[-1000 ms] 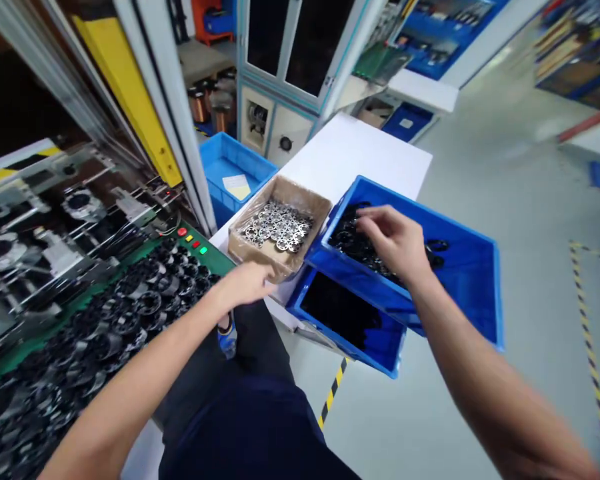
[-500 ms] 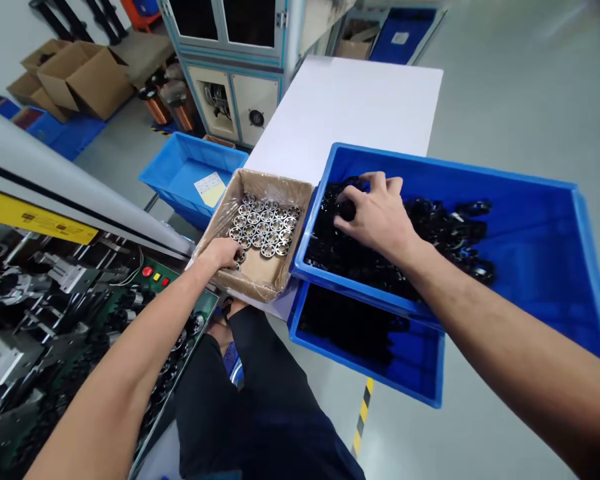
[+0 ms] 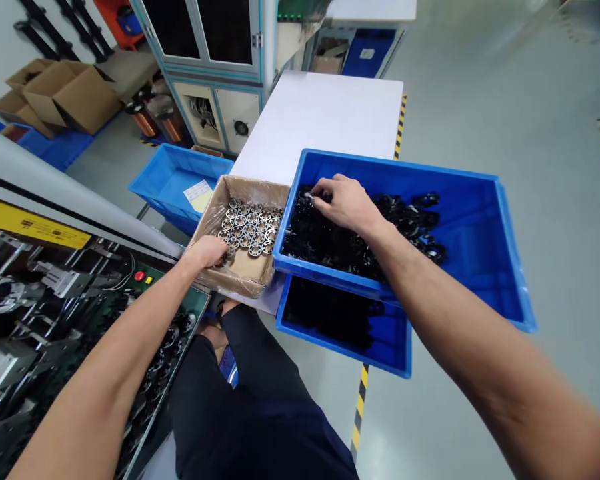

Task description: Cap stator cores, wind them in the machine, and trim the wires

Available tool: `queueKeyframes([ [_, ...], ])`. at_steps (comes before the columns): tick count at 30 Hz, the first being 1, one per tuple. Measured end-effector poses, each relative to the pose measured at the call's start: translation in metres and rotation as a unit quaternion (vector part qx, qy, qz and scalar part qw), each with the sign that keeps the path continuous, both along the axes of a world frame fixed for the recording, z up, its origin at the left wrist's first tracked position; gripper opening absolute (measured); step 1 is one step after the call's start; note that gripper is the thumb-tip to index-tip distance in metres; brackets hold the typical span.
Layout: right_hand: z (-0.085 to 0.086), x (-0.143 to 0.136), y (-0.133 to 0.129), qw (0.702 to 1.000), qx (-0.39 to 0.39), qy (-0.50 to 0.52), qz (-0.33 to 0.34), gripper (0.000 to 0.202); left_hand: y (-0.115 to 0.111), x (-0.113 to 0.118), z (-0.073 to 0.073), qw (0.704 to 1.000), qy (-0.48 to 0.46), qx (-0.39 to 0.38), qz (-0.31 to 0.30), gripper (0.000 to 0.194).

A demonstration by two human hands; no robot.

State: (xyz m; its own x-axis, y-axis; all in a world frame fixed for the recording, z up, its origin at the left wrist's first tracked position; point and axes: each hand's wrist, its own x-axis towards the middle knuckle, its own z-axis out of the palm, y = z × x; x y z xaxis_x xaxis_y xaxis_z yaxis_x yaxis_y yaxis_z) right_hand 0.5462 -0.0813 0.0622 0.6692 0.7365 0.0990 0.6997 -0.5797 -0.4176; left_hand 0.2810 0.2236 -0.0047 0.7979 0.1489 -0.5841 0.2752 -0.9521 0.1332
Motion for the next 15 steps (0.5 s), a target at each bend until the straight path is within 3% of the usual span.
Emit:
queueKeyframes([
  [3, 0.006, 0.001, 0.002, 0.999, 0.045, -0.003, -0.02, 0.016, 0.004, -0.022, 0.032, 0.986, -0.135, -0.066, 0.078, 0.026],
  [5, 0.01, 0.0, 0.001, 0.997, 0.068, 0.005, -0.032, 0.008, -0.007, -0.044, 0.053, 0.954, -0.234, -0.125, 0.139, 0.037],
  [7, 0.016, -0.001, -0.001, 0.995, 0.095, 0.014, -0.038, 0.009, -0.034, -0.074, 0.071, 0.913, -0.309, -0.186, 0.191, 0.049],
  [9, 0.026, -0.004, -0.006, 0.991, 0.131, 0.017, -0.035, 0.011, -0.075, -0.11, 0.083, 0.854, -0.358, -0.283, 0.249, 0.055],
  [10, 0.032, -0.007, -0.01, 0.987, 0.154, 0.016, -0.032, 0.01, -0.099, -0.131, 0.086, 0.804, -0.374, -0.361, 0.288, 0.057],
  [13, 0.05, -0.038, -0.019, 0.972, 0.235, 0.011, -0.018, 0.008, -0.173, -0.196, 0.085, 0.554, -0.37, -0.623, 0.41, 0.048],
  [14, 0.054, -0.058, -0.022, 0.964, 0.266, 0.01, -0.012, 0.008, -0.196, -0.217, 0.082, 0.494, -0.364, -0.66, 0.432, 0.042],
  [15, 0.056, -0.084, -0.024, 0.955, 0.295, 0.012, 0.0, 0.009, -0.218, -0.237, 0.078, 0.464, -0.363, -0.673, 0.447, 0.046],
])
